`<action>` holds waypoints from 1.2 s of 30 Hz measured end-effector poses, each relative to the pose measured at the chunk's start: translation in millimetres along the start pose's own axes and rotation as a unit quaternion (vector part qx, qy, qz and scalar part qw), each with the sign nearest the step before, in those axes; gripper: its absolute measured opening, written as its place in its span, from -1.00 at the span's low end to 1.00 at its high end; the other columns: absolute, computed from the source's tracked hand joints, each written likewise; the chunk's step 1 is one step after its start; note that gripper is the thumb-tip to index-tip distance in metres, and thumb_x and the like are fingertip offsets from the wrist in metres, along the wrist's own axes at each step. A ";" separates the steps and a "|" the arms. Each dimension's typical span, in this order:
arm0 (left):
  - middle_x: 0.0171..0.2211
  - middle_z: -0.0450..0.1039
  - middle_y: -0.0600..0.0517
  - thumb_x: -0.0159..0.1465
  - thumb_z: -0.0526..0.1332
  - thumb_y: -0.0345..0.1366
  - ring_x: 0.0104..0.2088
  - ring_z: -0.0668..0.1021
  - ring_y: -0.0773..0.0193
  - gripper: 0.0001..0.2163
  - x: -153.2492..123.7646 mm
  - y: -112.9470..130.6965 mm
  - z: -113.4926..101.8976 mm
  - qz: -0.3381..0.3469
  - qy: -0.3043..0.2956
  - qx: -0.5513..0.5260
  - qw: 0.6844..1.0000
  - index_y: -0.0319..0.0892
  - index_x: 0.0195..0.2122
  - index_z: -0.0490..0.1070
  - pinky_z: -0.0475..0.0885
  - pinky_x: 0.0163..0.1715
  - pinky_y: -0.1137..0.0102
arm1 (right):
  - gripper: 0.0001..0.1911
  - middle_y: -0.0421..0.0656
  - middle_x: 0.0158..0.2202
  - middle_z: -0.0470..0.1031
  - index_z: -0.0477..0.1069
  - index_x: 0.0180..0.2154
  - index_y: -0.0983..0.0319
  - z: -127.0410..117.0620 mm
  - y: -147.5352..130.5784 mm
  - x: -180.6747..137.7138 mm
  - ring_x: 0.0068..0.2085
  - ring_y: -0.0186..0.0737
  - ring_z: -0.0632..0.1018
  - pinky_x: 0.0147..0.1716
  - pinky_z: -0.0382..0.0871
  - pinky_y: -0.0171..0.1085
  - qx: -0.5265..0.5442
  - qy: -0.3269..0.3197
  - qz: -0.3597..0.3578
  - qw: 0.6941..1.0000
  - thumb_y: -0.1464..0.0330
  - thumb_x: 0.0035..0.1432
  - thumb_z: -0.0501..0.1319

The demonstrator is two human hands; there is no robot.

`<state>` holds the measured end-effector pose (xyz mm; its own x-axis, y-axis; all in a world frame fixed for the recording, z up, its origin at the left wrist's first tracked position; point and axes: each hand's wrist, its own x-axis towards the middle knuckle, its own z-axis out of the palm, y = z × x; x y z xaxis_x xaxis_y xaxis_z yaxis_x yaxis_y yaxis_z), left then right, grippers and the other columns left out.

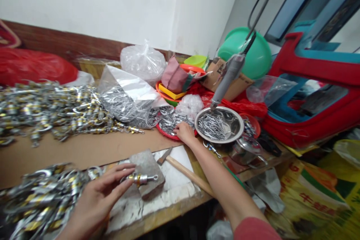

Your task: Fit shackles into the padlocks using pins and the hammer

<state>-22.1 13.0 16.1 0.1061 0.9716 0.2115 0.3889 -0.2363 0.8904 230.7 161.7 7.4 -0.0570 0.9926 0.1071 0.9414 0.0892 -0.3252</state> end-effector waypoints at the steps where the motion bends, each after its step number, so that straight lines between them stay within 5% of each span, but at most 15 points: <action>1: -0.23 0.57 -0.05 0.06 0.24 -0.22 -0.19 0.56 0.11 -0.83 -0.5 -1.1 1.0 0.005 0.017 0.003 1.000 -0.05 -0.35 0.57 0.44 -0.14 0.26 | -0.75 -0.10 -0.11 0.38 0.32 -0.12 0.28 -1.1 -0.2 -0.9 -0.15 -0.21 0.45 -0.17 0.36 -0.11 0.002 0.011 -0.003 1.000 0.29 0.19 0.11; 9: -0.43 0.59 -0.01 -0.05 0.31 -0.25 -0.38 0.59 0.18 -0.93 -3.8 -3.9 4.1 -0.024 0.085 -0.048 0.995 -0.03 -0.55 0.59 0.49 -0.30 0.35 | -0.77 -0.07 -0.37 0.51 0.45 -0.34 0.30 -17.3 -31.9 -38.8 -0.33 -0.22 0.50 -0.30 0.34 -0.27 0.093 0.095 -0.035 0.991 0.37 0.17 0.04; 13: -0.42 0.60 0.02 -0.03 0.28 -0.25 -0.37 0.59 0.19 -0.92 -4.0 -1.0 3.4 -0.012 0.085 -0.031 0.996 0.00 -0.53 0.59 0.49 -0.28 0.35 | -0.85 -0.20 -0.48 0.49 0.45 -0.44 0.25 -24.2 -73.9 -92.7 -0.43 -0.33 0.48 -0.42 0.32 -0.39 0.176 0.016 -0.196 0.965 0.37 0.08 0.14; 17: -0.41 0.61 0.04 -0.01 0.27 -0.23 -0.37 0.61 0.16 -0.91 -3.3 1.4 3.3 0.006 0.099 -0.001 0.995 0.01 -0.53 0.59 0.50 -0.25 0.31 | -0.86 -0.17 -0.48 0.46 0.44 -0.41 0.24 -26.5 -96.5 -122.6 -0.45 -0.32 0.44 -0.43 0.28 -0.38 0.159 0.008 -0.310 0.937 0.47 0.07 0.11; 21: -0.42 0.62 0.05 0.01 0.24 -0.25 -0.38 0.61 0.18 -0.89 -2.3 1.9 3.0 0.029 0.091 0.004 0.995 0.02 -0.54 0.59 0.51 -0.28 0.34 | -0.85 -0.16 -0.48 0.48 0.45 -0.43 0.24 -23.6 -99.6 -122.8 -0.44 -0.32 0.46 -0.41 0.31 -0.38 0.205 0.005 -0.316 0.927 0.49 0.05 0.11; 28: -0.38 0.61 0.06 0.03 0.25 -0.26 -0.34 0.60 0.21 -0.89 -6.7 1.9 4.3 0.023 0.088 0.007 0.996 0.01 -0.51 0.59 0.50 -0.28 0.40 | -0.87 -0.17 -0.54 0.51 0.49 -0.50 0.27 -16.4 -101.8 -121.2 -0.50 -0.33 0.50 -0.48 0.34 -0.40 0.335 0.013 -0.195 0.922 0.46 0.02 0.19; 33: -0.37 0.61 0.01 -0.02 0.29 -0.25 -0.33 0.60 0.16 -0.86 -5.6 1.6 6.1 0.005 0.117 0.004 0.993 -0.06 -0.42 0.59 0.49 -0.24 0.34 | -0.79 -0.11 -0.43 0.54 0.49 -0.39 0.28 -16.7 -95.1 -121.0 -0.40 -0.27 0.52 -0.39 0.37 -0.35 0.244 0.036 -0.331 0.911 0.54 0.00 0.09; 36: -0.40 0.60 0.01 0.02 0.26 -0.27 -0.37 0.60 0.19 -0.89 -3.4 2.5 6.1 0.035 0.091 0.001 0.995 -0.07 -0.46 0.59 0.50 -0.31 0.38 | -0.81 -0.09 -0.45 0.55 0.51 -0.41 0.29 -17.3 -97.9 -121.7 -0.42 -0.28 0.53 -0.40 0.38 -0.36 0.284 0.030 -0.320 0.903 0.53 -0.01 0.11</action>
<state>-15.9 9.1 15.1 -0.0351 0.9386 0.3432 0.3886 -0.3035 0.8700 151.2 30.7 42.5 -0.4957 0.7174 0.4894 0.3990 0.6887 -0.6054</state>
